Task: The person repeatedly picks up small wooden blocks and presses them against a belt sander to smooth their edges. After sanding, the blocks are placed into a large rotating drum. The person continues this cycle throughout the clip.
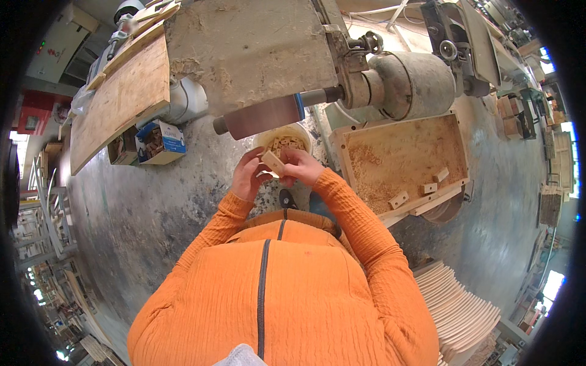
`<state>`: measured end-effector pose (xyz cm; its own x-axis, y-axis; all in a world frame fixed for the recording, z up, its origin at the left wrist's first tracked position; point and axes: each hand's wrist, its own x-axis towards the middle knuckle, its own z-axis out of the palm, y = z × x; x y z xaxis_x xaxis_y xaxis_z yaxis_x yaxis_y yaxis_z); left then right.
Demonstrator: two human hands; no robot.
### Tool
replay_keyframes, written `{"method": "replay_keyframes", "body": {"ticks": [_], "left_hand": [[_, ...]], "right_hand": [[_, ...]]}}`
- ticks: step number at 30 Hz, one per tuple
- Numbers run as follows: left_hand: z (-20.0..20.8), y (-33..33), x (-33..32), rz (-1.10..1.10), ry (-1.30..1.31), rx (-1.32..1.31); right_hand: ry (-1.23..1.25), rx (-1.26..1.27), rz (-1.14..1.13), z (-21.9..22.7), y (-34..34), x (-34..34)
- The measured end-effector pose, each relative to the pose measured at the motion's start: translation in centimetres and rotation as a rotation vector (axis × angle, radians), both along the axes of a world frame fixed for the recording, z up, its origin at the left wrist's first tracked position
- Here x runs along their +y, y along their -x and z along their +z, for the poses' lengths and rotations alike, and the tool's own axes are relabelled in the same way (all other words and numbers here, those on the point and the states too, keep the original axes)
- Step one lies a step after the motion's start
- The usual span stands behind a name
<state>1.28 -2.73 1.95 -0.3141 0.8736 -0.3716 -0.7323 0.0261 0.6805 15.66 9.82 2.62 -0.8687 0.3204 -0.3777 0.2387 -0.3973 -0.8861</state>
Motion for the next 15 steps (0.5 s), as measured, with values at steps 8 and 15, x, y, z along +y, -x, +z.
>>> {"method": "replay_keyframes", "body": {"ticks": [8, 15], "left_hand": [[-1.8, 0.0, 0.0, -0.243, 0.118, 0.261], [-1.9, -0.1, 0.1, -0.26, 0.228, 0.218]], "right_hand": [[0.03, -0.115, -0.26, -0.3, 0.2, 1.1], [0.013, -0.14, -0.272, -0.4, 1.0, -0.4]]}}
